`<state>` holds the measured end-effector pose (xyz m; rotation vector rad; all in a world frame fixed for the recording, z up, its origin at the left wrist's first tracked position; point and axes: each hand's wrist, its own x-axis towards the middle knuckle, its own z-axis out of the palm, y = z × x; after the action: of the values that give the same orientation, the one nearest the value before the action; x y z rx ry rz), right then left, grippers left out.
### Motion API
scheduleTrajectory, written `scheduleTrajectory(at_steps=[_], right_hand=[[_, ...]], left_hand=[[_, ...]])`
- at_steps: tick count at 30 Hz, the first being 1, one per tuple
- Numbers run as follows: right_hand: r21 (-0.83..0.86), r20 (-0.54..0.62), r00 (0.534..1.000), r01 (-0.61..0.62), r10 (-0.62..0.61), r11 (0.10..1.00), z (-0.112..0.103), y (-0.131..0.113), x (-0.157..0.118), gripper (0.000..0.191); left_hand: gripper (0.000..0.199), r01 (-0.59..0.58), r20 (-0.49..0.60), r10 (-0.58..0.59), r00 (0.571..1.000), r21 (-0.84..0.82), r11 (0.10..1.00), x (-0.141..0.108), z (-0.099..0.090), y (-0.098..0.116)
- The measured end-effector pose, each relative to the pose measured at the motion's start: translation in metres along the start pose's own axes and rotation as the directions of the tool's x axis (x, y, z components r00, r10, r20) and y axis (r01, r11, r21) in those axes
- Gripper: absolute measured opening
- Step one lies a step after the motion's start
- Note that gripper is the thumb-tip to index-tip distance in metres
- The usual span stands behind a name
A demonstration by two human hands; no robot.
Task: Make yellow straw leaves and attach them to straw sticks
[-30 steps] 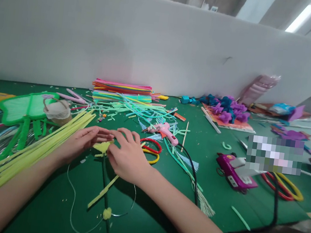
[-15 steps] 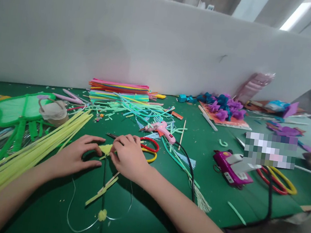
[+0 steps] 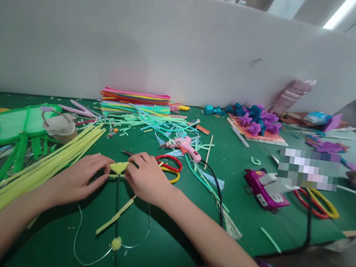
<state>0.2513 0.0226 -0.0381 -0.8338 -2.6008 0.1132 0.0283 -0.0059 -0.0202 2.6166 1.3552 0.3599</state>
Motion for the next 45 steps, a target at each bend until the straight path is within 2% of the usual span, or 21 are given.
scheduleTrajectory(at_steps=[4, 8, 13, 18, 21, 24, 25, 27, 30, 35, 36, 38, 41, 42, 45], right_hand=[[0.043, -0.001, 1.0, -0.013, 0.013, 0.999, -0.003, 0.001, 0.0, 0.015], [0.044, -0.018, 0.999, -0.041, 0.042, 0.998, -0.004, -0.002, -0.001, 0.016], [0.089, 0.002, 0.996, -0.085, 0.085, 0.992, -0.003, -0.006, -0.001, 0.015], [0.108, -0.007, 0.995, -0.097, 0.098, 0.989, -0.003, -0.006, -0.001, 0.015], [0.104, -0.008, 0.994, -0.106, 0.107, 0.989, -0.004, -0.004, -0.001, 0.014], [0.108, -0.007, 0.993, -0.119, 0.12, 0.987, -0.005, -0.002, -0.001, 0.013], [0.112, -0.005, 0.992, -0.121, 0.123, 0.986, -0.005, -0.002, -0.001, 0.013], [0.121, -0.002, 0.992, -0.124, 0.125, 0.985, -0.005, -0.001, -0.001, 0.013], [0.127, -0.002, 0.992, -0.122, 0.123, 0.984, -0.004, -0.001, -0.002, 0.013], [0.111, -0.008, 0.993, -0.116, 0.117, 0.987, -0.002, -0.001, -0.002, 0.015], [0.108, -0.008, 0.993, -0.115, 0.116, 0.988, -0.002, -0.001, -0.002, 0.015], [0.103, -0.01, 0.994, -0.111, 0.113, 0.988, -0.002, 0.0, -0.002, 0.015], [0.096, -0.022, 0.994, -0.103, 0.105, 0.99, -0.001, 0.0, -0.001, 0.014], [0.094, -0.026, 0.994, -0.099, 0.102, 0.991, -0.001, 0.0, -0.001, 0.014], [0.087, -0.03, 0.995, -0.096, 0.099, 0.992, 0.0, 0.0, -0.001, 0.015]], left_hand=[[0.016, -0.029, 0.003, 0.029, 1.0, 0.009, 1.0, -0.002, 0.004, -0.004], [0.02, -0.059, -0.059, 0.064, 0.996, 0.086, 0.995, 0.0, 0.013, -0.003], [0.017, -0.036, -0.135, 0.053, 0.989, 0.128, 0.991, 0.003, 0.02, 0.005], [0.015, -0.042, -0.141, 0.062, 0.988, 0.137, 0.99, 0.005, 0.02, 0.008], [0.017, -0.038, -0.087, 0.047, 0.995, 0.1, 0.994, 0.003, 0.013, 0.003], [0.019, 0.006, 0.011, -0.006, 1.0, 0.012, 1.0, -0.002, -0.003, -0.009], [0.02, 0.037, 0.014, -0.037, 0.999, -0.012, 0.999, -0.003, -0.009, -0.014], [0.025, 0.099, -0.035, -0.1, 0.994, -0.044, 0.994, -0.006, -0.021, -0.023], [0.031, 0.207, -0.182, -0.204, 0.962, -0.004, 0.978, -0.01, -0.036, -0.038], [0.042, 0.294, -0.263, -0.234, 0.936, 0.22, 0.93, -0.011, -0.038, -0.052], [0.041, 0.284, -0.294, -0.211, 0.932, 0.231, 0.931, -0.01, -0.035, -0.051], [0.034, 0.169, -0.295, -0.112, 0.949, 0.173, 0.97, -0.007, -0.026, -0.043], [0.024, 0.01, -0.16, -0.001, 0.987, 0.055, 0.998, -0.001, -0.009, -0.025], [0.024, -0.013, -0.116, 0.018, 0.993, 0.041, 0.999, 0.0, -0.004, -0.02], [0.019, -0.036, -0.092, 0.04, 0.995, 0.049, 0.998, 0.003, 0.005, -0.01]])
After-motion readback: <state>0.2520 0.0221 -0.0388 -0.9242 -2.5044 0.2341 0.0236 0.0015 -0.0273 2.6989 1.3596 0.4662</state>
